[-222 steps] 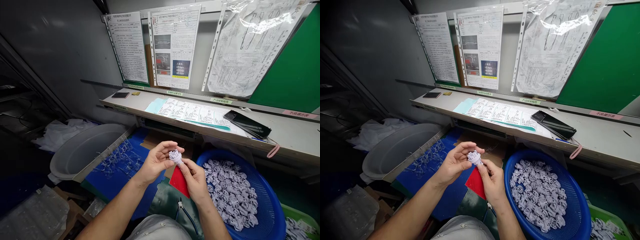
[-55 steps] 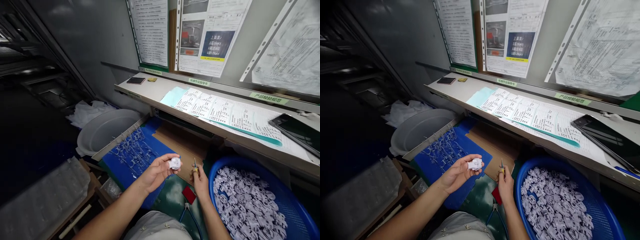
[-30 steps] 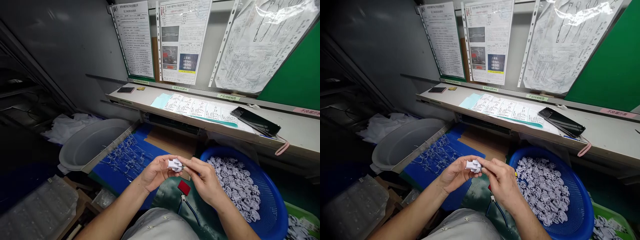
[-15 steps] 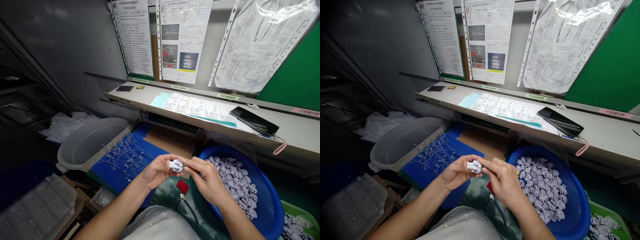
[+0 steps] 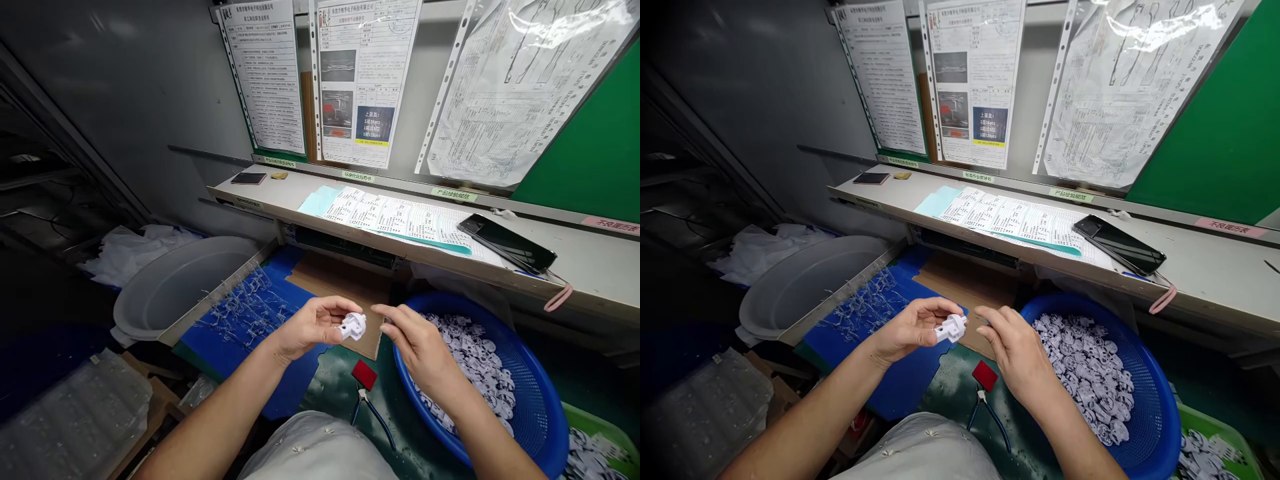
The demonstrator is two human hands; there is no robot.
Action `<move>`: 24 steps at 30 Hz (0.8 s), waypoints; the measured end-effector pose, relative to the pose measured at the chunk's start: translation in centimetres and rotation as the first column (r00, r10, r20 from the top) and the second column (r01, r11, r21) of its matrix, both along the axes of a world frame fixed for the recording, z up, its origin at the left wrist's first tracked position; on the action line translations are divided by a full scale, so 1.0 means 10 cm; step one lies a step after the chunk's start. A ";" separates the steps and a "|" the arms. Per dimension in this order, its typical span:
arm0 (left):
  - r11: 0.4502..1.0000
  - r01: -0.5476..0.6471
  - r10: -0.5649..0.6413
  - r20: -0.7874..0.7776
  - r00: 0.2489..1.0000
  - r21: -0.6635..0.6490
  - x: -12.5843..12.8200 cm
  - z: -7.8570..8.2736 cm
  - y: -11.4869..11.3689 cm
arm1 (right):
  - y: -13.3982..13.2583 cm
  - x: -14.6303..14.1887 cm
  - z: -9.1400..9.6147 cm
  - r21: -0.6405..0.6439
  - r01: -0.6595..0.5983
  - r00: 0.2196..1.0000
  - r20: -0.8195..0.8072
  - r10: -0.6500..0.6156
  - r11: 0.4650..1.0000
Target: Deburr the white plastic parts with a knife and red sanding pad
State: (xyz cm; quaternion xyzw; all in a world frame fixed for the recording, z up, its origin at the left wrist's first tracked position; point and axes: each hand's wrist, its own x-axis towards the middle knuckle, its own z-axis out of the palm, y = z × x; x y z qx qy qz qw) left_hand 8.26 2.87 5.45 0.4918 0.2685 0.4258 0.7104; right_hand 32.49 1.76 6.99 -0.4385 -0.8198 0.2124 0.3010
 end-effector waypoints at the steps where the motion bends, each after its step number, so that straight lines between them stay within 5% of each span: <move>1: 1.000 0.006 -0.005 -0.038 0.999 0.017 0.00 0.01 0.00 | 0.00 0.00 -0.02 0.059 0.011 0.999 0.052 -0.014 0.998; 9: 0.986 0.164 -0.158 -0.175 0.972 0.019 0.02 0.19 0.05 | -0.02 -0.15 0.11 0.412 -0.081 0.940 0.335 -0.068 0.908; 14: 0.990 0.137 -0.130 -0.178 0.975 0.028 0.05 0.24 0.02 | 0.04 -0.16 0.14 0.429 -0.152 0.917 0.398 -0.035 0.890; 24: 1.000 -0.022 0.024 -0.094 0.995 0.015 0.12 0.14 -0.07 | -0.02 -0.20 -0.04 0.475 0.005 0.948 0.278 -0.156 0.880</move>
